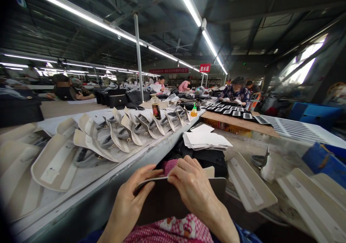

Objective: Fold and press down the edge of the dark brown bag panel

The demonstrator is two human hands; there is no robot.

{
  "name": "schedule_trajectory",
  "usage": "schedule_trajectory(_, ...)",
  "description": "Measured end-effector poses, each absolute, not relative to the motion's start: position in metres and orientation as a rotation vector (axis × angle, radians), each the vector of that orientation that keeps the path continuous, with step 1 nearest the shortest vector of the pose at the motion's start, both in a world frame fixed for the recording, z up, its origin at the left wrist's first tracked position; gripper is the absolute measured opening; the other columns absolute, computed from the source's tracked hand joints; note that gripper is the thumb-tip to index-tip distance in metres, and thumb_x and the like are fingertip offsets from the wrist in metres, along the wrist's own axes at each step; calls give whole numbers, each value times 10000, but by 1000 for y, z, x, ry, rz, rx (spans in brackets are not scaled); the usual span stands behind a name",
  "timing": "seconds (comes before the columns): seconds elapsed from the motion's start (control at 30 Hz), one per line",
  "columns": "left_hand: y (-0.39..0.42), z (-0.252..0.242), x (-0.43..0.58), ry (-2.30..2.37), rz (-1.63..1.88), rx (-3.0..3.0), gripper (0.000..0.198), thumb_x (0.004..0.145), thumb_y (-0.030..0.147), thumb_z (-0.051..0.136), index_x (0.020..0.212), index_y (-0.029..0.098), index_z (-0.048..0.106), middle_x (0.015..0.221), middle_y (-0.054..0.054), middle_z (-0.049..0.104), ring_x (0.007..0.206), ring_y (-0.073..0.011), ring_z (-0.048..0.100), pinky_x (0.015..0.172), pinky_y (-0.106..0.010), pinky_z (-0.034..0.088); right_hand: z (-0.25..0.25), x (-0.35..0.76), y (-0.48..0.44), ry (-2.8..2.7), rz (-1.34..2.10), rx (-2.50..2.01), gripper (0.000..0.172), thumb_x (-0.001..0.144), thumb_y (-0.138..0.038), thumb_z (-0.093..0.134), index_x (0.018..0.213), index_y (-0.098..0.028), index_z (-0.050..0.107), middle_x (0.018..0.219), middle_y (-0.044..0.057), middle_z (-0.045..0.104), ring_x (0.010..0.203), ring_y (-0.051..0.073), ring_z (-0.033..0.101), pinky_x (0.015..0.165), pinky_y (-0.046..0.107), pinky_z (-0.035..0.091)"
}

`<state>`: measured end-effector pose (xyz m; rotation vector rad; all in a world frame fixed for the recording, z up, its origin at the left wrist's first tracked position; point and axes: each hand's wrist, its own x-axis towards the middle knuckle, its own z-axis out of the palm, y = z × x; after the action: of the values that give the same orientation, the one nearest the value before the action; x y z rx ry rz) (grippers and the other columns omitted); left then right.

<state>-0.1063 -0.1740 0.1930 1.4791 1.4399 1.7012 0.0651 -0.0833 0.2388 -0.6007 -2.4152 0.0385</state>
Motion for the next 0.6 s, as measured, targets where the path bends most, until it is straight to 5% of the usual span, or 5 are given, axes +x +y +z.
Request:
schedule_trajectory(0.27,-170,233,-120,1496,1092,1785,285,978,238,548,1011,198,828,793,-21,806,693,-198,723,616,-232,505,244,68,-85,-2529,-66,-479,183,954,-94,641,797,-185,666,818,30,641,792,201,521,711,333,400)
schedule_trajectory(0.43,-171,225,-113,1408,1136,1706,269,982,233,550,1126,202,776,902,-26,803,822,-213,742,718,-242,527,243,68,-86,-2482,-68,-457,227,995,-103,568,790,-180,628,803,37,610,783,211,495,702,343,377)
schedule_trajectory(0.6,-176,222,-108,1406,1225,1598,204,929,227,606,1043,180,769,880,-27,788,852,-230,732,732,-253,539,247,69,-87,-2436,-49,-446,253,1033,-134,507,826,-180,644,805,44,599,779,222,480,704,352,367)
